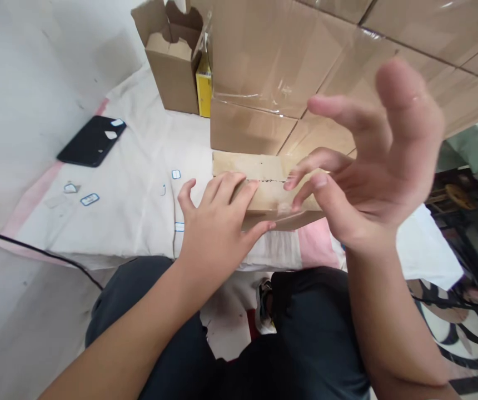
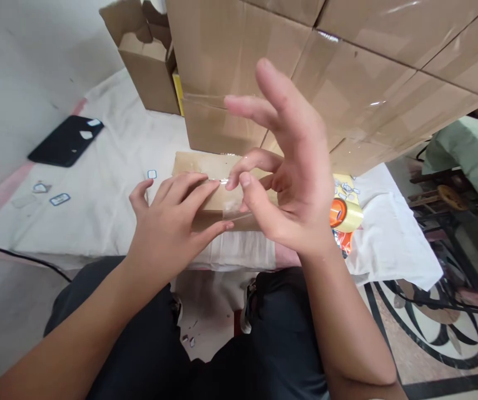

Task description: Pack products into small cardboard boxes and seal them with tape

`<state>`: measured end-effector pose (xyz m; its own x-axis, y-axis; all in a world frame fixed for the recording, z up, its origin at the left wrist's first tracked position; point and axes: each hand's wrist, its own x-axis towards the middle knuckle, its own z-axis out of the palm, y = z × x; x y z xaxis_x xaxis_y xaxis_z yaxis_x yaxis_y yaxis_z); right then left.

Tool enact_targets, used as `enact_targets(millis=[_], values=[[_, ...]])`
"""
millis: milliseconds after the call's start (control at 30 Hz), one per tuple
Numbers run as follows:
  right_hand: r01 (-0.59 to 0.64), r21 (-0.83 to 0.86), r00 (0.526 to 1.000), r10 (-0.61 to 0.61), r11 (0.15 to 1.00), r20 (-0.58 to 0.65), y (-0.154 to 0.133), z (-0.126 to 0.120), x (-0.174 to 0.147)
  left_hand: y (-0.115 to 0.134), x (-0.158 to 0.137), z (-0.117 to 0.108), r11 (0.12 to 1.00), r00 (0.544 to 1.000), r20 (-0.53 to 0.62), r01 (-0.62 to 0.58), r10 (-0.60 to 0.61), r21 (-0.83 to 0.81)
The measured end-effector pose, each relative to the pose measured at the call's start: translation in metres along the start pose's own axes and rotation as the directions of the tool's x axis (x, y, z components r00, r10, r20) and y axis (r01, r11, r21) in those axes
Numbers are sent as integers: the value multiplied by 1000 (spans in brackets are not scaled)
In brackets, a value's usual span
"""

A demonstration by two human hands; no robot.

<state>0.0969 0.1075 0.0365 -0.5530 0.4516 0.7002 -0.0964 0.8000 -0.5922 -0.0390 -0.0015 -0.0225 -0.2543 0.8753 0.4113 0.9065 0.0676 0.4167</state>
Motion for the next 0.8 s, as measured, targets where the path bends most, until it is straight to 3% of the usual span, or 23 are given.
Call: enact_targets(millis=[133,267,400,600,800], values=[[49,12,998,-50,999,43,-1,-2,1,-1,-1,0,1000,1000,5,5,-5,-9],[-39,-43,997,42,998,63,-3,-1,2,-1,-1,-1,1000,1000,25,9,-9,3],[35,-31,999,-34,999,42,5,-3,3,-1,-1,-1,1000,1000,28,4,-5,14],[-58,-178,992,77,982,103,12,-11,3,1,-1,4,999,999,-11,34,-35,-13],[-67,-120,995,75,991,67,2,-8,2,5,-1,9,996,994,-73,80,-83,-34]])
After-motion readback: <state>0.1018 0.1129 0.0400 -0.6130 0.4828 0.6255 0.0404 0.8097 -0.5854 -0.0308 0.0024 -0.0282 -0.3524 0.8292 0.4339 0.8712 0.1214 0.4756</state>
